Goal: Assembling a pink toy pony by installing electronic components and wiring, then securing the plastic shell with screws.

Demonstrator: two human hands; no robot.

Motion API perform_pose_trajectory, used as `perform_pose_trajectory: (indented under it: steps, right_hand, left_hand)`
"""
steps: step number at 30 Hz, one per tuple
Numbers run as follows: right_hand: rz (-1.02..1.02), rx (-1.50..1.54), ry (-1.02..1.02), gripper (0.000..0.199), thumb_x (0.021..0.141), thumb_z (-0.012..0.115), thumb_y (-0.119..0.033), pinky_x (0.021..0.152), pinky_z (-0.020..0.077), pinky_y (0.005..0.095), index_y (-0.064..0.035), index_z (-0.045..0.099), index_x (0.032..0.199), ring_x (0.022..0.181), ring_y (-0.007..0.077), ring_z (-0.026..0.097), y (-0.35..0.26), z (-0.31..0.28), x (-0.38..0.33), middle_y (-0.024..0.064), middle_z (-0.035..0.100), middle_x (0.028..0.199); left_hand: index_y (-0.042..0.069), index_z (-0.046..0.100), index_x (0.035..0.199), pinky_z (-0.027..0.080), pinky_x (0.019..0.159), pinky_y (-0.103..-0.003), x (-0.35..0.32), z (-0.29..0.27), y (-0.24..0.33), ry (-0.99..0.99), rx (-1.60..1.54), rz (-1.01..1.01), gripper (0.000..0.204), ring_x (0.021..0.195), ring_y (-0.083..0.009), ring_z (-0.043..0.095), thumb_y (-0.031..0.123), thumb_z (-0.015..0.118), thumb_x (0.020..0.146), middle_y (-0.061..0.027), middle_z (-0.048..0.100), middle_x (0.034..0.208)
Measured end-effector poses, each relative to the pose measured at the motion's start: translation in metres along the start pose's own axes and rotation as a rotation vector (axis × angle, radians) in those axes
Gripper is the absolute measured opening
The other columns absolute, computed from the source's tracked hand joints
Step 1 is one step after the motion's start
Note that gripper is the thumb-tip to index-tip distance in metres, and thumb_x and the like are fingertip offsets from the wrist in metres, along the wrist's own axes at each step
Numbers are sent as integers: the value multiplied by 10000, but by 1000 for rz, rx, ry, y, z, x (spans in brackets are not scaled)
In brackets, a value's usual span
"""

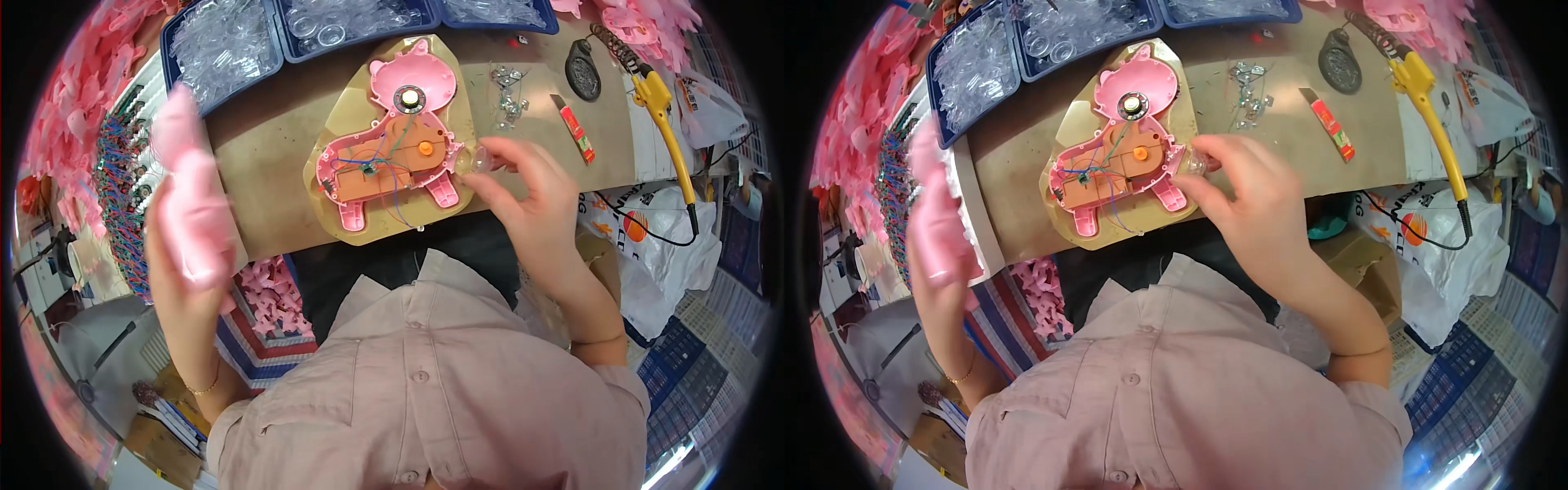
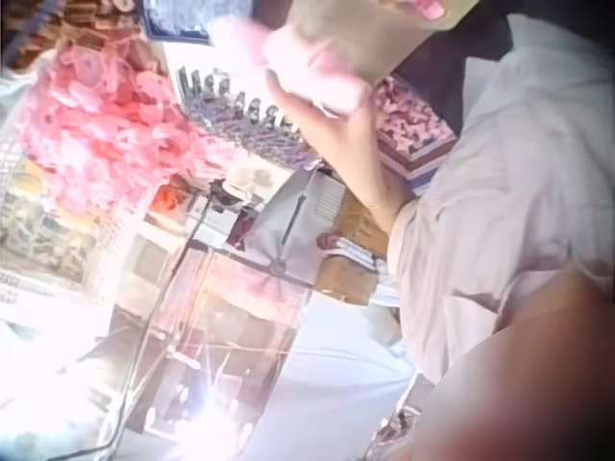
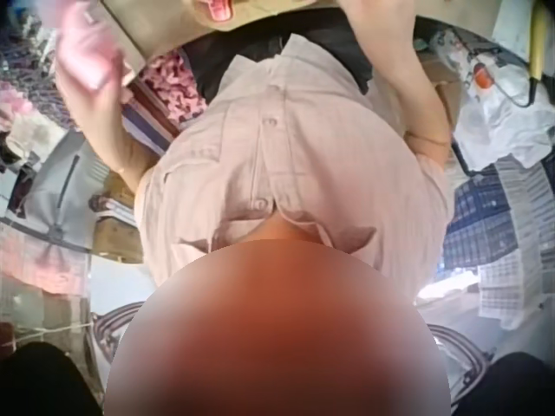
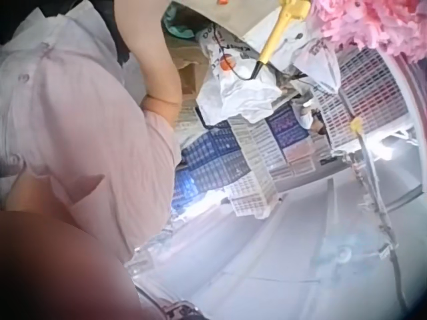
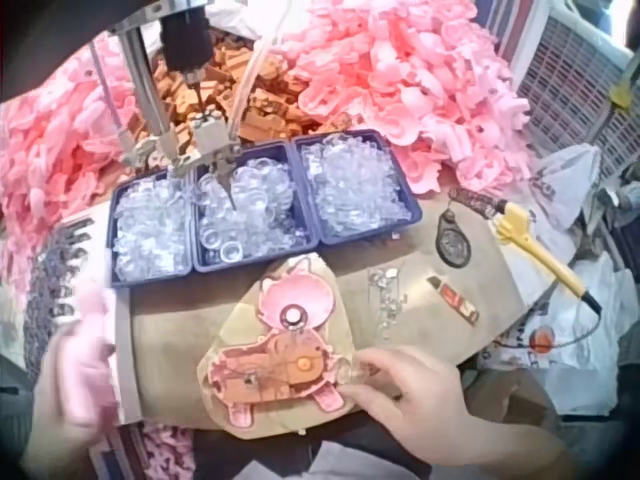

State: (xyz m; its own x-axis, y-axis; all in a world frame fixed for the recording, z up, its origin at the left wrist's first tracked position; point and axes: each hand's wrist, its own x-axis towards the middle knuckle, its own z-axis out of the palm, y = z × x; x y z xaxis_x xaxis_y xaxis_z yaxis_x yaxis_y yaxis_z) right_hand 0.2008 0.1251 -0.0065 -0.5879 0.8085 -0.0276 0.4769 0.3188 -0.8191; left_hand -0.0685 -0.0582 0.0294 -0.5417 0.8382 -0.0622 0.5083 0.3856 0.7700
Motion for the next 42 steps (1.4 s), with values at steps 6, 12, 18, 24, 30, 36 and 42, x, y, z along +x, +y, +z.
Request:
perform_pose_trajectory:
  steps: [6,12,18,24,30,36,42]
  right_hand:
    - [-300,-521,105,318,723,771,-156,730,422,350,-27,667,995,816,230,533,7,15,5,64,545,867]
    - [-253,-337,32,340,694,787,-167,697,408,346,-28,677,984,784,228,516,16,11,11,59,528,840]
    - [-341,-487,43,356,715,764,-115,779,436,346,-20,657,1041,874,242,555,7,3,11,73,580,921]
    - [-618,-500,-116,325,751,688,-9,816,465,370,-34,649,1072,943,251,588,18,-9,14,116,602,1144]
    - [-987,-556,-294,303,724,671,-53,687,483,300,-30,652,1026,875,197,589,-28,-6,33,117,599,1135]
    - [-1079,-474,-569,174,722,696,-104,633,466,291,-41,650,877,765,164,596,-19,13,33,46,641,978]
    - [-432,131,-405,83,776,716,-52,562,443,280,-15,665,830,617,150,583,-13,30,30,43,661,775]
  left_hand:
    - [-9,209,1454,397,1046,-479,-5,36,10,79,-1102,-262,874,1258,-372,461,213,601,705,-290,397,1381]
    - [-14,187,1455,417,1030,-460,13,53,22,-91,-1145,-228,891,1244,-369,475,278,630,739,-290,394,1381]
    - [-20,202,1445,424,1023,-452,13,54,22,-99,-1158,-186,840,1232,-353,490,264,602,763,-284,415,1366]
    - [-73,408,1301,485,913,-361,-1,47,4,1,-1025,-253,528,1100,-252,581,157,559,851,-203,543,1232]
    - [-63,489,1242,512,825,-310,5,39,16,-59,-995,-362,396,976,-196,631,114,568,896,-131,607,1129]
    - [-47,471,1271,510,861,-321,3,46,15,0,-1028,-411,390,1006,-188,623,147,557,945,-115,605,1135]
    - [-35,535,1205,493,832,-277,16,70,11,-59,-997,-316,350,973,-131,607,127,625,908,-81,624,1092]
